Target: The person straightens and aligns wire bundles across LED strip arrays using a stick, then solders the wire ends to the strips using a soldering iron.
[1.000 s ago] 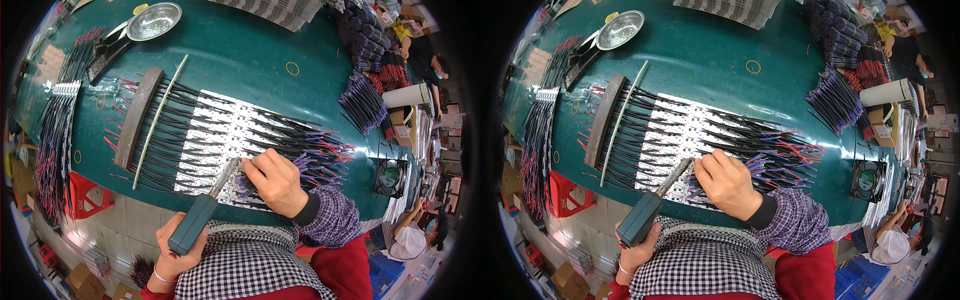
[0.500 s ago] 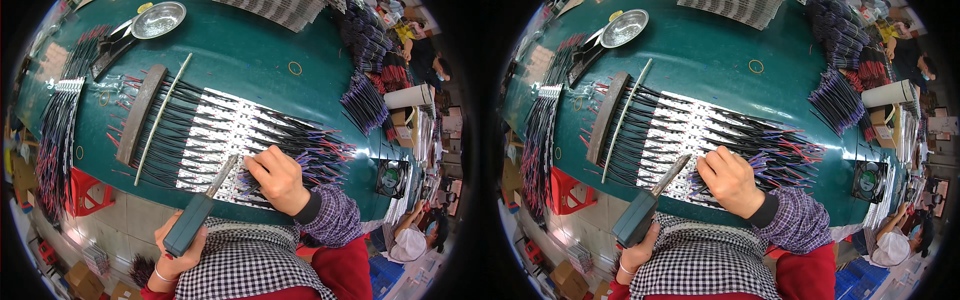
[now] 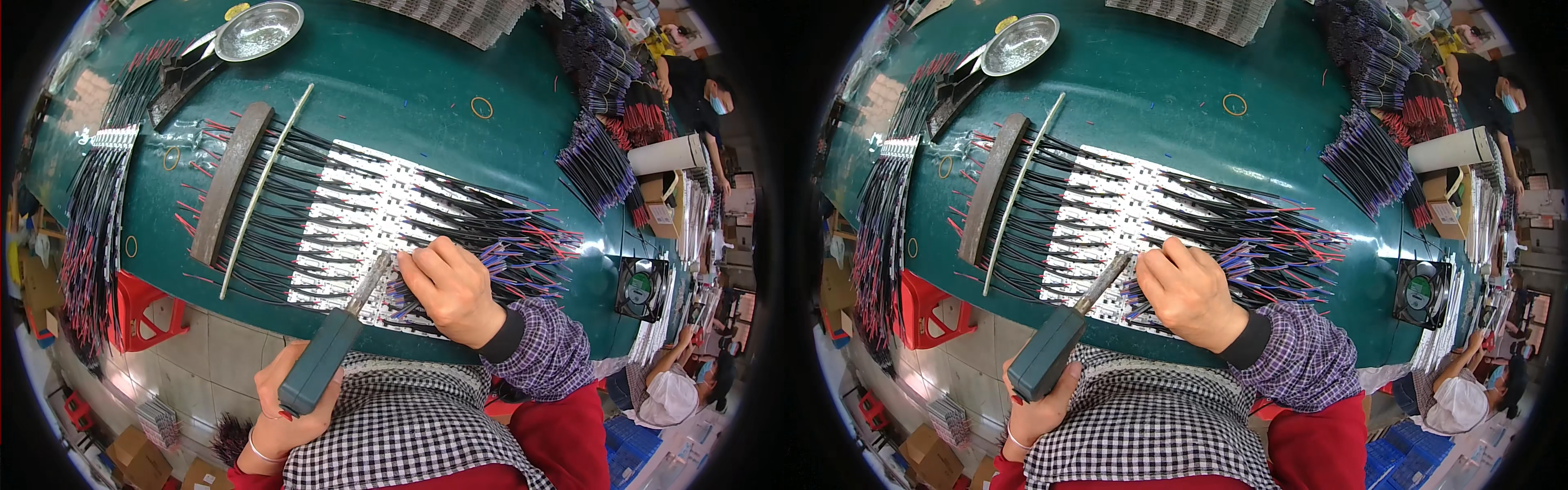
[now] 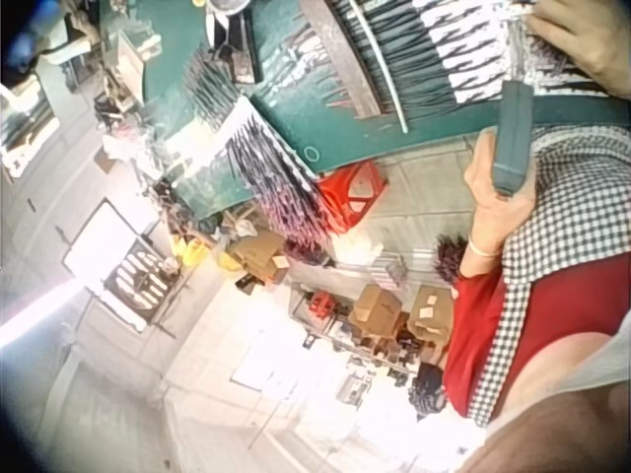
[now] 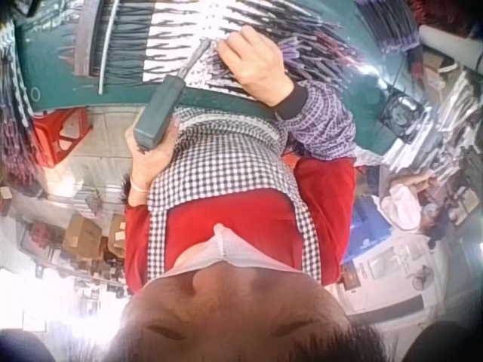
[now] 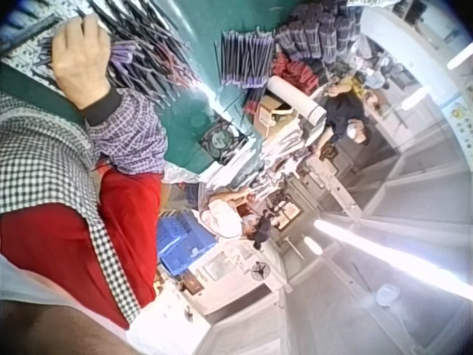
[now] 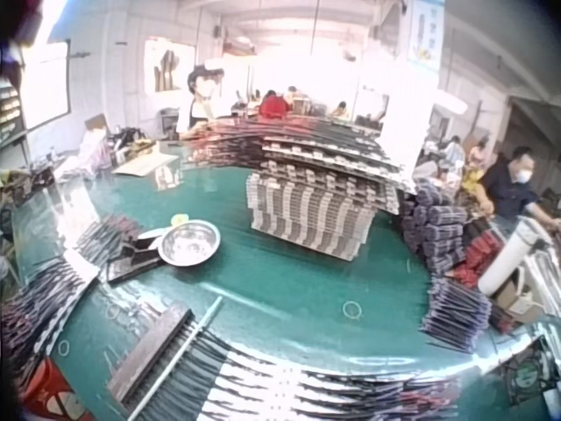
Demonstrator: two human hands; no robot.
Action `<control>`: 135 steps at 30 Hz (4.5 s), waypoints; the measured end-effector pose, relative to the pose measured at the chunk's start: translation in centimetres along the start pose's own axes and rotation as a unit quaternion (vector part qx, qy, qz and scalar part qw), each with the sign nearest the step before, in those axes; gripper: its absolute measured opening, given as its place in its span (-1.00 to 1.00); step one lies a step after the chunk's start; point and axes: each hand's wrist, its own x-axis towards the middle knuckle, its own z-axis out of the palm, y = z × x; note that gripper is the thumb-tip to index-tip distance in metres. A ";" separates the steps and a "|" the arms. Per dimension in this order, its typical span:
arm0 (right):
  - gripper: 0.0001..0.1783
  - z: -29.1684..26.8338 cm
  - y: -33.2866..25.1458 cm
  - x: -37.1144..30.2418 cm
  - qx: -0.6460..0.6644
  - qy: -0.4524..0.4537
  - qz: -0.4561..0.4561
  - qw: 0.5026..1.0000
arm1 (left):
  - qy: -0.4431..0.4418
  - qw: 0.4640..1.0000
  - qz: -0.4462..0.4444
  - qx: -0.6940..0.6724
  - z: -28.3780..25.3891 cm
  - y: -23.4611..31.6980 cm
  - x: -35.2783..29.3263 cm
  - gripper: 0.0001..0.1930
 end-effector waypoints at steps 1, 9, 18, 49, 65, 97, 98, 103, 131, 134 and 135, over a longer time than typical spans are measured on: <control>-0.71 -0.1 0.0 0.0 0.000 0.000 0.000 1.000 | 0.000 1.000 -0.011 -0.015 0.0 -0.1 0.0 -0.82; -0.70 0.5 0.3 -0.3 0.047 0.001 0.003 0.999 | 0.000 0.996 -0.071 -0.061 -0.1 -0.7 -0.7 -0.82; -0.84 1.9 1.2 -1.9 0.012 0.051 -0.005 0.999 | 0.004 0.991 -0.111 -0.076 -0.4 -7.0 -1.0 -0.71; -0.56 4.9 -0.2 -3.3 0.046 0.168 0.090 0.981 | 0.139 0.949 -0.127 -0.252 1.0 -2.2 1.1 -0.90; -0.59 0.9 -1.3 -1.8 0.026 -0.010 0.064 0.998 | 0.126 0.970 -0.136 -0.158 1.0 -3.3 -3.3 -0.79; -0.67 0.9 -1.0 -2.1 0.014 -0.012 0.041 0.999 | 0.029 0.999 -0.034 -0.032 1.3 -3.2 -1.9 -0.76; -0.67 1.0 -1.0 -2.1 0.013 -0.013 0.041 0.999 | 0.029 0.998 -0.034 -0.032 1.3 -3.3 -2.1 -0.76; -0.67 0.9 -1.1 -2.1 0.013 -0.012 0.039 0.999 | 0.068 0.995 -0.046 -0.055 1.4 -4.2 -3.0 -0.75; -0.61 0.8 -1.4 -1.8 0.002 -0.013 0.015 1.000 | 0.033 0.998 -0.027 -0.039 1.5 -3.4 -2.0 -0.78; -0.61 0.8 -1.4 -1.8 0.007 -0.013 0.013 1.000 | 0.047 0.998 -0.020 -0.032 1.5 -4.2 -2.6 -0.77; -0.62 0.8 -1.4 -1.7 0.008 -0.015 0.014 1.000 | 0.054 0.997 -0.028 -0.041 1.5 -4.3 -2.8 -0.77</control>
